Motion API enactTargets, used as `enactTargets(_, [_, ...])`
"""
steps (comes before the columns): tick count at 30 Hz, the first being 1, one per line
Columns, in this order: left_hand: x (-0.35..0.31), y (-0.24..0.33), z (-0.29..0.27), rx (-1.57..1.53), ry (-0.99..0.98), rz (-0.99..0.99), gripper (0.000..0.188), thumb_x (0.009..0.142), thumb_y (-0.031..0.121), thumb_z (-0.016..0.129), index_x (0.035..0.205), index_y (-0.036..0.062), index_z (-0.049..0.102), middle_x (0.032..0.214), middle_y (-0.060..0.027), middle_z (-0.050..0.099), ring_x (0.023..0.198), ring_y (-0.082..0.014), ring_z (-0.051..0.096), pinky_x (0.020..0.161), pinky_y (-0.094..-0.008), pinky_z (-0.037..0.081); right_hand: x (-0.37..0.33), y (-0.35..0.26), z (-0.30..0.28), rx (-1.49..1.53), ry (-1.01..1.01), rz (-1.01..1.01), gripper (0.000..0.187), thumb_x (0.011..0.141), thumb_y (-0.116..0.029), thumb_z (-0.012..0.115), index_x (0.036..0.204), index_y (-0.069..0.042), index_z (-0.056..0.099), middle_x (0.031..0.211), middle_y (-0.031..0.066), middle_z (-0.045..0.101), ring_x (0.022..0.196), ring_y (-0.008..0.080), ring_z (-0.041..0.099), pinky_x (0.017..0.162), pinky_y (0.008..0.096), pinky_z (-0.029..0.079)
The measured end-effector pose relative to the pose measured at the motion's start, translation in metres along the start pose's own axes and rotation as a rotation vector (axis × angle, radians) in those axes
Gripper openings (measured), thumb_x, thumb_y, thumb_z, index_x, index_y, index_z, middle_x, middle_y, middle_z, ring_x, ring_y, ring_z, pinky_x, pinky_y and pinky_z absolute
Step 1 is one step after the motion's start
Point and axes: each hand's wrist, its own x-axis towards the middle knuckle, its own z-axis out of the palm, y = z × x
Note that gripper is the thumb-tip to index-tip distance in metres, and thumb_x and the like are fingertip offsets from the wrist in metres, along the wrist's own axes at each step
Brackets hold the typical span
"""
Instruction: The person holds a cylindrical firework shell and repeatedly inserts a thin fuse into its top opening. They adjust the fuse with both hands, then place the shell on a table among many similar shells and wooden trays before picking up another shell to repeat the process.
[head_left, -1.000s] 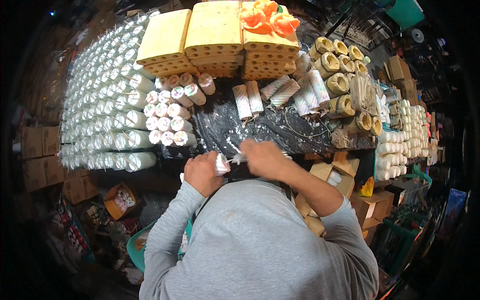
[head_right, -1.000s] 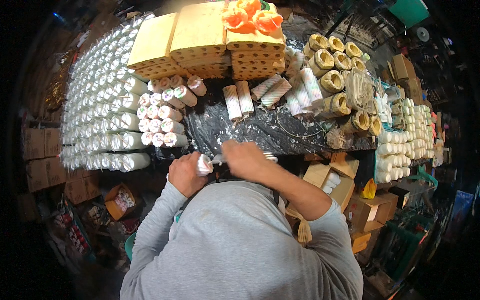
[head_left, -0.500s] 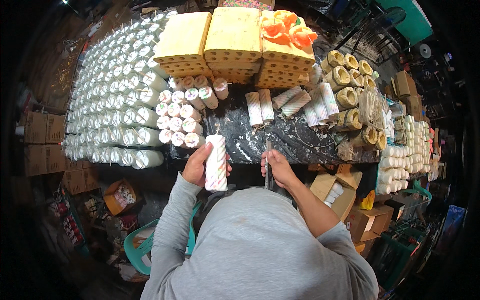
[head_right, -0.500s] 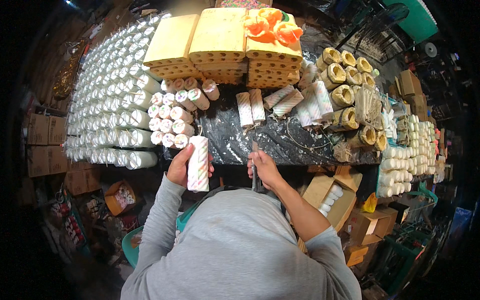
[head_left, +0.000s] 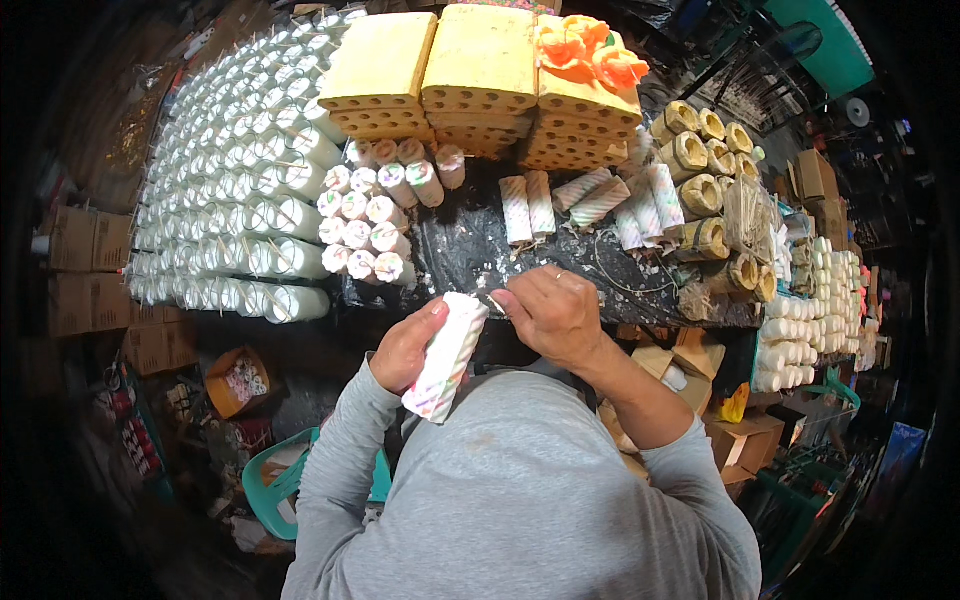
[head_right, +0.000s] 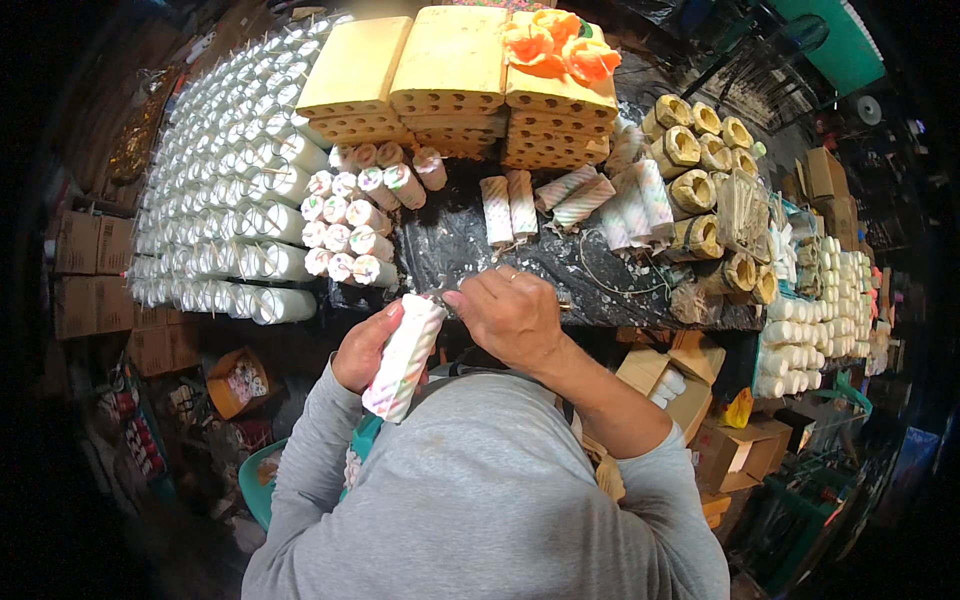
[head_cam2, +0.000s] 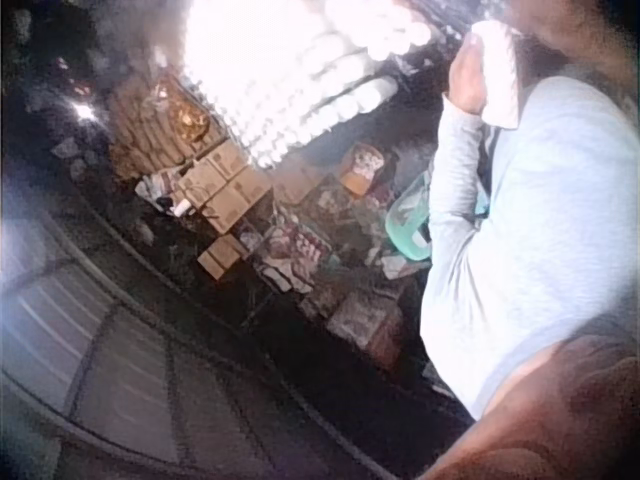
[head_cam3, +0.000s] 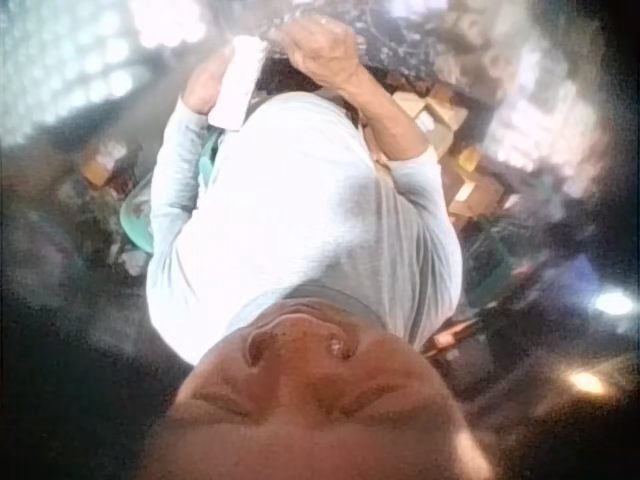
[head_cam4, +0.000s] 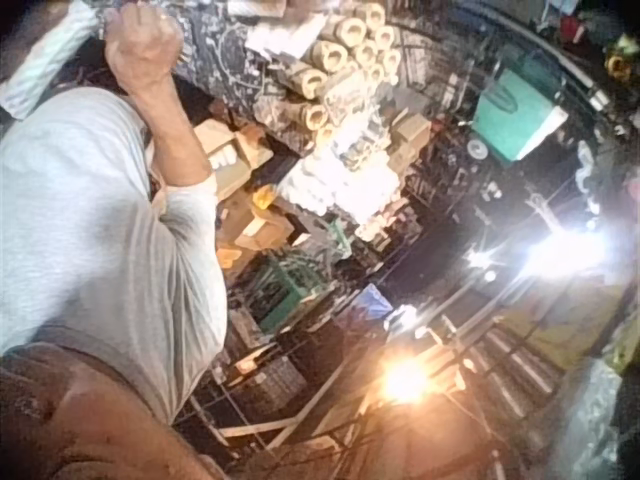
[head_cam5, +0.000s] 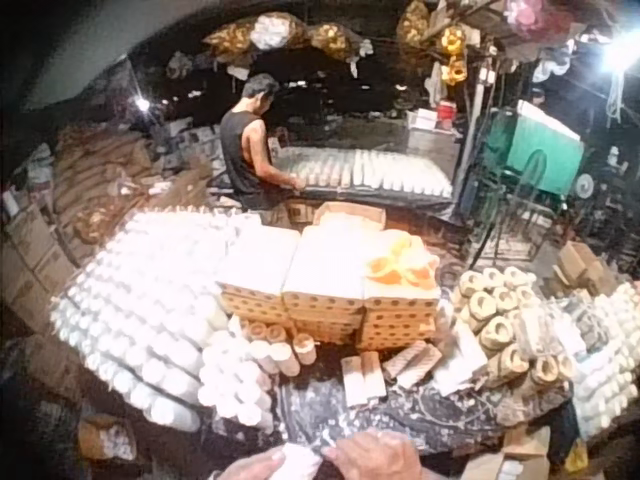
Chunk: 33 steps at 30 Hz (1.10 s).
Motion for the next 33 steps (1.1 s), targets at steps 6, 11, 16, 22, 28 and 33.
enactTargets(6, [-0.001, -0.004, 0.003, -0.020, 0.019, -0.013, 0.050, 0.119, 0.046, 0.039, 0.137, 0.0041, 0.059, 0.097, -0.0150, 0.073, 0.068, -0.0271, 0.075, 0.061, -0.0399, 0.064, -0.004, 0.006, -0.004, 0.148, -0.109, -0.001, 0.030, 0.099, -0.028, 0.078, 0.080, -0.007, 0.067, 0.073, 0.0104, 0.061, 0.068, 0.0327, 0.065, 0.062, 0.0461, 0.052])
enactTargets(11, [0.000, -0.003, 0.004, -0.024, 0.044, -0.046, 0.051, 0.118, 0.047, 0.041, 0.138, 0.0038, 0.059, 0.098, -0.0158, 0.074, 0.069, -0.0271, 0.075, 0.061, -0.0396, 0.064, -0.002, 0.010, -0.002, 0.124, -0.124, -0.019, 0.028, 0.101, -0.027, 0.077, 0.084, -0.007, 0.069, 0.074, 0.0096, 0.062, 0.068, 0.0321, 0.064, 0.061, 0.0455, 0.051])
enactTargets(16, [0.002, -0.002, 0.004, -0.028, 0.012, -0.033, 0.051, 0.118, 0.046, 0.042, 0.140, 0.0029, 0.058, 0.098, -0.0149, 0.073, 0.071, -0.0265, 0.075, 0.064, -0.0393, 0.064, -0.004, 0.013, 0.000, 0.149, -0.154, 0.014, 0.027, 0.103, -0.027, 0.075, 0.086, -0.006, 0.070, 0.075, 0.0095, 0.063, 0.069, 0.0321, 0.065, 0.061, 0.0455, 0.051])
enactTargets(22, [0.005, -0.003, 0.003, 0.017, -0.005, -0.057, 0.050, 0.119, 0.043, 0.043, 0.145, 0.0025, 0.055, 0.099, -0.0126, 0.071, 0.073, -0.0236, 0.074, 0.067, -0.0371, 0.064, -0.004, 0.018, -0.003, 0.249, -0.271, 0.048, 0.031, 0.105, -0.030, 0.071, 0.087, -0.005, 0.070, 0.078, 0.0124, 0.067, 0.072, 0.0367, 0.068, 0.064, 0.0472, 0.053])
enactTargets(28, [0.011, -0.003, 0.006, 0.089, -0.021, -0.056, 0.052, 0.118, 0.045, 0.045, 0.147, 0.0026, 0.055, 0.103, -0.0126, 0.072, 0.074, -0.0228, 0.075, 0.066, -0.0352, 0.064, 0.003, 0.028, -0.017, 0.339, -0.513, 0.103, 0.035, 0.108, -0.031, 0.066, 0.087, -0.003, 0.070, 0.079, 0.0167, 0.068, 0.074, 0.0412, 0.068, 0.066, 0.0503, 0.053])
enactTargets(33, [0.011, -0.001, 0.006, 0.071, 0.003, -0.082, 0.051, 0.118, 0.045, 0.045, 0.145, 0.0030, 0.056, 0.103, -0.0127, 0.073, 0.073, -0.0221, 0.075, 0.065, -0.0346, 0.064, 0.002, 0.028, -0.012, 0.410, -0.575, 0.184, 0.040, 0.109, -0.035, 0.064, 0.085, -0.004, 0.071, 0.081, 0.0190, 0.072, 0.077, 0.0450, 0.069, 0.069, 0.0542, 0.054])
